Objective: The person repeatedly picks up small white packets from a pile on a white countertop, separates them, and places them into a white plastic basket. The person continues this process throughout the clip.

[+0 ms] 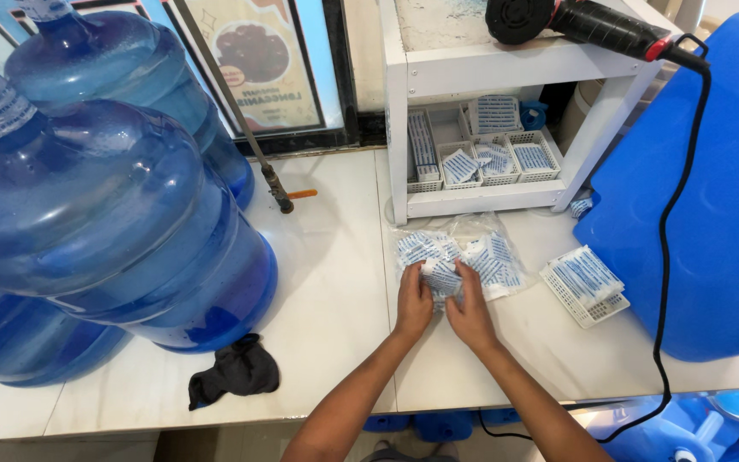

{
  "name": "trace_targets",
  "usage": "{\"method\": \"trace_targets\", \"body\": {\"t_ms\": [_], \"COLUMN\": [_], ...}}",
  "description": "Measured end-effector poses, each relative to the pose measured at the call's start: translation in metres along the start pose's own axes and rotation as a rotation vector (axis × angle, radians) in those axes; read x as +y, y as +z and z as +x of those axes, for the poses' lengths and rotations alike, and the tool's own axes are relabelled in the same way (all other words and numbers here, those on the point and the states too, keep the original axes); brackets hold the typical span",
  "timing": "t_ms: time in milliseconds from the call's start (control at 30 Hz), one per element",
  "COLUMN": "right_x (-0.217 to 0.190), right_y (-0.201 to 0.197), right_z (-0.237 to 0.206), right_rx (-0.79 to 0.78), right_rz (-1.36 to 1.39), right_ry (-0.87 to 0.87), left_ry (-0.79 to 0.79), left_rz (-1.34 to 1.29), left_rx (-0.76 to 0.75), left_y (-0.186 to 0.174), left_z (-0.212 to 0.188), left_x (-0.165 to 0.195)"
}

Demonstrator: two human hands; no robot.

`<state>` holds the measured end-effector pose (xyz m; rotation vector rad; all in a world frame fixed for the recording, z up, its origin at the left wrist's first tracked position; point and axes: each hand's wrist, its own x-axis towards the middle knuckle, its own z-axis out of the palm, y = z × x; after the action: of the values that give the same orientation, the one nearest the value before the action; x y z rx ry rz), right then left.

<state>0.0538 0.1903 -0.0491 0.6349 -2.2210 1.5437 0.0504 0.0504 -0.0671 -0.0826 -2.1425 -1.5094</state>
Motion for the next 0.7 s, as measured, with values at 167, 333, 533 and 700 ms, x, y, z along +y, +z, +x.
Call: {"method": "trace_targets", "body": {"t_ms": [167,333,533,700], "right_x": [0.0,0.013,0.014,0.009], "right_y": [0.011,0.013,0.016,0.014], "right_z": [0.0,0.001,-0.001,-0.001], "right_rx": [-0.003,-0.021,0.021,0.027], "right_rz": [-0.184,-0.174,-0.149,-0.164], "right_ry": [0.05,0.134,0.089,0.068], "left_ry": [-0.159,0.041,-0.198,-0.308], "left_rz": [-0.157,-0.027,-0.164,-0.26], "left_rx": [-0.057,0.095,0.13,0.179], "left_y": [-0.002,0.008,0.019,0.021], "left_z": [-0.002,0.008,0.011,0.011], "left_x": [0.022,0.032,0.018,0.016]}}
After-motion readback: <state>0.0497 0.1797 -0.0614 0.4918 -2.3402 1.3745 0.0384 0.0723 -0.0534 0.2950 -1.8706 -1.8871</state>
